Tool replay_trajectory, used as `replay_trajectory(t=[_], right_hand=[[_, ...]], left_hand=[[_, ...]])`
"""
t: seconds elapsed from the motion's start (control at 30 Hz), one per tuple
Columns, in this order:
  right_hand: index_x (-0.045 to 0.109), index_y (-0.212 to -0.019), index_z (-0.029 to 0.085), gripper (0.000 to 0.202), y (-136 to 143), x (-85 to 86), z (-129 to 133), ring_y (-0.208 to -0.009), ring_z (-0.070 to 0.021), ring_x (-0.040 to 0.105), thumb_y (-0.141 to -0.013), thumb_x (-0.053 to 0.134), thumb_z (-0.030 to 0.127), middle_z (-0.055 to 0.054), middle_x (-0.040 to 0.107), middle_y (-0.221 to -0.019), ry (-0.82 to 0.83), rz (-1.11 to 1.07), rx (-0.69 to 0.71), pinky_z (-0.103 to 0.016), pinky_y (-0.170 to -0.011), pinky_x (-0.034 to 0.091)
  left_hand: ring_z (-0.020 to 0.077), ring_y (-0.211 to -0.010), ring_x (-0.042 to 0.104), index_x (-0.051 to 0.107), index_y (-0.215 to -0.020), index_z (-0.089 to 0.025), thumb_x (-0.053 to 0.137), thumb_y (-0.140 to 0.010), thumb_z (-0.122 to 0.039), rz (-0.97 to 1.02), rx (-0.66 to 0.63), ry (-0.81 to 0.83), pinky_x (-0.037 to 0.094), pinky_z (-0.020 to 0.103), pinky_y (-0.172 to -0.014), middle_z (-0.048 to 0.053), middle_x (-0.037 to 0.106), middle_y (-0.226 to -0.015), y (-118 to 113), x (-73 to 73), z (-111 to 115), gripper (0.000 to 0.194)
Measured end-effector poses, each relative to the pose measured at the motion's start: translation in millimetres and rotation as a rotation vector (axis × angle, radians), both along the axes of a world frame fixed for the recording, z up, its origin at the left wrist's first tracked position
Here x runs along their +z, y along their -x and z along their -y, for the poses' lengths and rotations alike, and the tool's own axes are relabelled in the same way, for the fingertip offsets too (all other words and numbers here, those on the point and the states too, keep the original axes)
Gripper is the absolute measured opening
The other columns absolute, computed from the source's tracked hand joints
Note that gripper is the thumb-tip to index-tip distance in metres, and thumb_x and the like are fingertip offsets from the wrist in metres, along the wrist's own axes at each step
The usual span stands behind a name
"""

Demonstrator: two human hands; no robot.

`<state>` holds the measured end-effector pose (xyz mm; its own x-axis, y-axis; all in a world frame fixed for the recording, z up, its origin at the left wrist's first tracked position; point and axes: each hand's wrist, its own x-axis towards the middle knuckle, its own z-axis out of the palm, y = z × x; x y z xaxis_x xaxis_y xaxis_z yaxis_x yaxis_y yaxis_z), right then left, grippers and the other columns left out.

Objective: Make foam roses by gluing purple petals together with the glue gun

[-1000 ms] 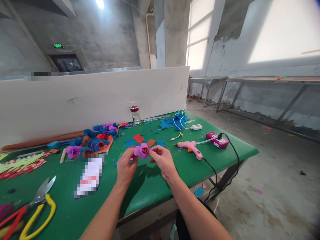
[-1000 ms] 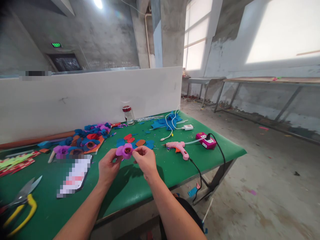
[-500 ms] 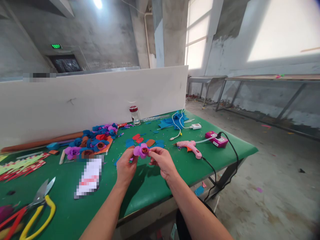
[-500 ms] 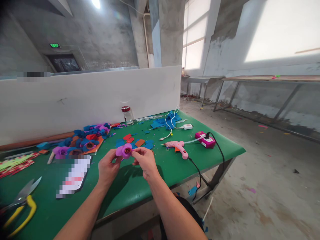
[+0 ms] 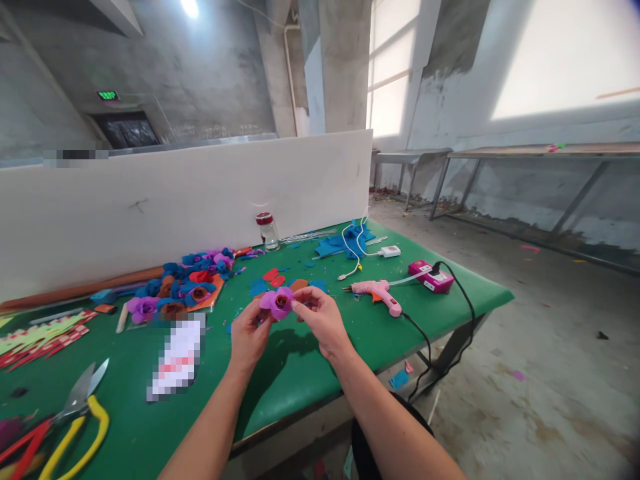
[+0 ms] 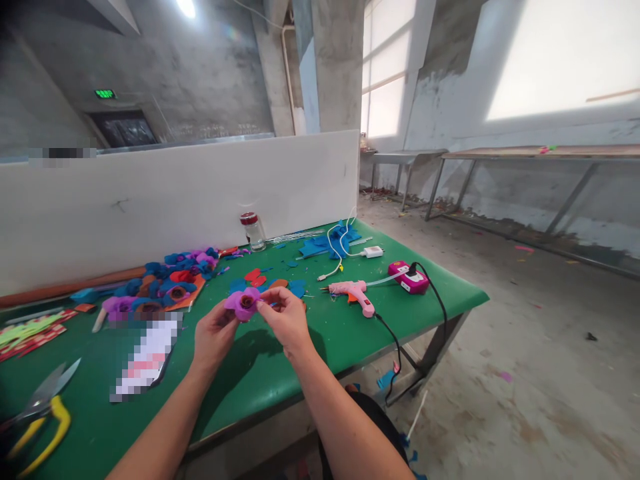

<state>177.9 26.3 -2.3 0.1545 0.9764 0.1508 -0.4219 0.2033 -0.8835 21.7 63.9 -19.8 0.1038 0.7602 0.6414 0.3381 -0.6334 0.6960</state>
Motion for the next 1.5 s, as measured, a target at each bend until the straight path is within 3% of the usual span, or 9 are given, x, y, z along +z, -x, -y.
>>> replay_trajectory(t=[0.27,0.7,0.8,0.97,1.07,1.17,1.33,1.5], right_hand=[[0.057,-0.075,0.019,0.023,-1.5,-1.5,-1.5,-0.06,-0.0102,0.051,-0.066,0.074,0.031,0.004,0.056,-0.068,-0.085,0.038,-0.115,-0.022,-0.056,0.041],[0.063,-0.068,0.018,0.026,2.9,-0.3,-3.1,-0.055,-0.0107,0.048,-0.066,0.069,0.043,0.001,0.059,-0.063,-0.006,0.027,-0.034,-0.023,-0.052,0.039],[0.063,-0.066,0.019,0.025,1.7,0.0,-2.7,-0.053,-0.0101,0.047,-0.064,0.071,0.043,0.002,0.058,-0.061,0.017,-0.009,-0.029,-0.023,-0.052,0.039],[0.063,-0.065,0.019,0.027,-0.5,-0.3,-2.6,-0.049,-0.0085,0.043,-0.058,0.075,0.041,0.006,0.05,-0.051,0.134,-0.176,0.104,-0.023,-0.054,0.042],[0.064,-0.067,0.018,0.027,-0.5,0.2,-2.2,-0.049,-0.0076,0.043,-0.058,0.076,0.041,0.005,0.053,-0.055,0.128,-0.176,0.087,-0.022,-0.053,0.042],[0.065,-0.066,0.018,0.026,-0.4,1.0,-1.5,-0.05,-0.0076,0.045,-0.059,0.075,0.041,0.005,0.054,-0.054,0.113,-0.142,0.061,-0.021,-0.053,0.041],[0.064,-0.067,0.018,0.032,0.3,-0.1,-1.8,-0.047,-0.0063,0.043,-0.053,0.078,0.042,0.005,0.055,-0.055,0.201,-0.26,0.173,-0.021,-0.052,0.043],[0.063,-0.066,0.018,0.029,2.4,-1.2,-1.2,-0.046,-0.006,0.044,-0.059,0.075,0.043,0.003,0.061,-0.062,0.149,-0.136,0.113,-0.02,-0.05,0.04]], left_hand=[[0.0159,-0.076,0.062,0.069,-0.089,-0.019,0.066,-0.077,-0.03,-0.04,0.017,-0.034,0.049,0.025,-0.069,0.002,0.069,-0.085,1.6,-0.7,0.0,0.017],[0.016,-0.074,0.061,0.071,-0.089,-0.019,0.064,-0.078,-0.033,-0.09,0.026,-0.066,0.05,0.026,-0.069,0.003,0.069,-0.084,0.3,2.0,1.2,0.019],[0.0158,-0.073,0.061,0.072,-0.091,-0.019,0.067,-0.076,-0.034,-0.06,0.011,-0.039,0.05,0.026,-0.068,0.002,0.069,-0.082,-0.2,0.4,-0.1,0.021],[0.0143,-0.059,0.059,0.072,-0.095,-0.019,0.071,-0.073,-0.036,0.076,-0.062,0.1,0.05,0.025,-0.057,0.0,0.067,-0.068,-3.2,-1.2,-1.7,0.028],[0.0134,-0.055,0.058,0.072,-0.095,-0.018,0.072,-0.072,-0.036,0.087,-0.064,0.125,0.05,0.025,-0.055,0.0,0.067,-0.065,-4.1,-1.0,-1.4,0.029],[0.014,-0.058,0.06,0.073,-0.094,-0.018,0.074,-0.07,-0.036,0.072,-0.059,0.112,0.051,0.025,-0.058,0.001,0.069,-0.07,-3.8,-1.4,-1.2,0.03],[0.0177,-0.069,0.066,0.073,-0.098,-0.018,0.073,-0.07,-0.037,0.092,-0.027,0.098,0.054,0.029,-0.065,0.004,0.073,-0.081,-2.5,-4.8,-3.5,0.033],[0.0195,-0.08,0.067,0.072,-0.099,-0.02,0.07,-0.072,-0.035,0.101,0.033,0.048,0.055,0.031,-0.072,0.005,0.073,-0.091,0.3,-8.3,-6.9,0.031]])
